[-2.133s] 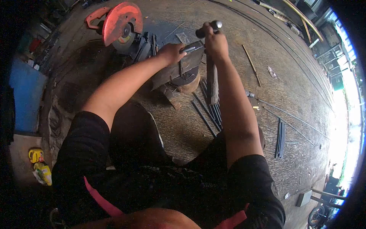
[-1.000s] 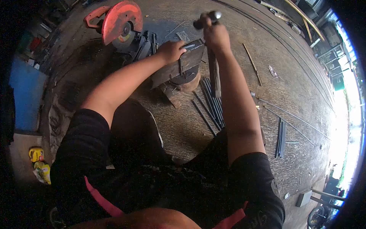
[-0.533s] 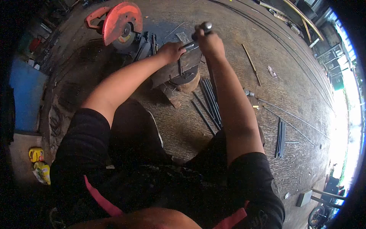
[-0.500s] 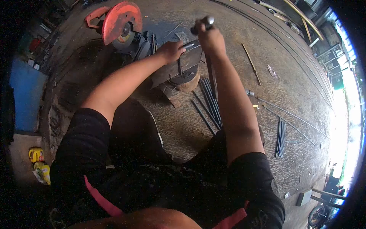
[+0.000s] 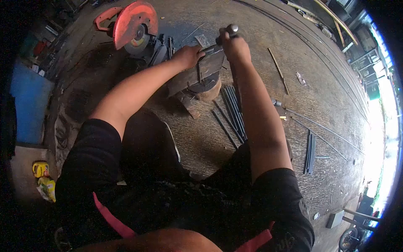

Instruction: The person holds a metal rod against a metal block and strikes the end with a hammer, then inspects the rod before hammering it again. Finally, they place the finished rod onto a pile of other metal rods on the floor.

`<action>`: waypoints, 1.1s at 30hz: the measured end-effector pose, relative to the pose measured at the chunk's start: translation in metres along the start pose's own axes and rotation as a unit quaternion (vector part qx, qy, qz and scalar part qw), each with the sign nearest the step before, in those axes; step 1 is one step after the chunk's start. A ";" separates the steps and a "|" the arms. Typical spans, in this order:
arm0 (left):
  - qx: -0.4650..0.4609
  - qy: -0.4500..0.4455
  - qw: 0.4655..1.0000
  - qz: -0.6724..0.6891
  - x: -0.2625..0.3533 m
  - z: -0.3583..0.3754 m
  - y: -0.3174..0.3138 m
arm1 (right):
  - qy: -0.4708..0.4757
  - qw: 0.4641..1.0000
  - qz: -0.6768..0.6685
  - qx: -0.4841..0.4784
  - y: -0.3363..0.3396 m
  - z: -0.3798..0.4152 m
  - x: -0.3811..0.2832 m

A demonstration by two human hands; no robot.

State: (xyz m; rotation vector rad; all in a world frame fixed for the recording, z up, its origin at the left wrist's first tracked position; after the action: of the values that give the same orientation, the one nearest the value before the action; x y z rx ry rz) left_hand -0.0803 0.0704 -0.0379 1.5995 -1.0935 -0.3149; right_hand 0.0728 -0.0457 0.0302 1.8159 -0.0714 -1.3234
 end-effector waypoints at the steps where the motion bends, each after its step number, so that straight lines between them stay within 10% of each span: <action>1: 0.006 0.002 1.000 0.004 0.001 0.001 0.001 | -0.002 1.000 0.002 0.000 0.002 -0.008 -0.001; 3: 0.010 -0.005 1.000 0.017 0.003 0.000 0.004 | 0.142 0.967 -0.119 0.175 0.015 -0.019 -0.014; 9: 0.006 -0.027 1.000 0.006 0.000 0.001 -0.005 | 0.115 0.967 -0.130 0.185 0.008 0.000 -0.030; 11: 0.003 -0.041 0.999 -0.019 0.007 0.001 -0.004 | 0.095 0.988 0.083 0.092 -0.027 0.000 -0.002; 16: -0.040 -0.005 0.998 -0.043 0.006 0.002 -0.001 | 0.076 0.997 0.004 -0.012 -0.011 0.020 -0.014; 24: -0.037 0.032 0.999 0.016 -0.004 -0.007 -0.006 | 0.117 0.965 -0.183 0.144 0.028 0.012 -0.044; 28: -0.050 0.052 0.997 0.028 -0.001 -0.008 -0.007 | 0.186 0.962 0.008 0.202 -0.028 0.002 0.001; 33: -0.148 0.135 0.978 0.061 0.017 -0.001 0.017 | 0.035 0.999 0.000 0.036 -0.010 0.014 0.002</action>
State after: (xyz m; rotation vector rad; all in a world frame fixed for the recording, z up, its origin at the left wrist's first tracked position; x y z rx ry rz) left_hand -0.0783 0.0583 -0.0173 1.2626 -0.8848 -0.1637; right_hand 0.0583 -0.0488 0.0214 1.9212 -0.0807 -1.2706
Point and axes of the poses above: each hand's wrist, its own z-axis away from the middle knuckle, its own y-axis out of the back of the hand, x = y × z, the point moved 3 cm from there along -z, towards the middle knuckle, and after that the axes turned 14 degrees about x, right-handed, at the moved point
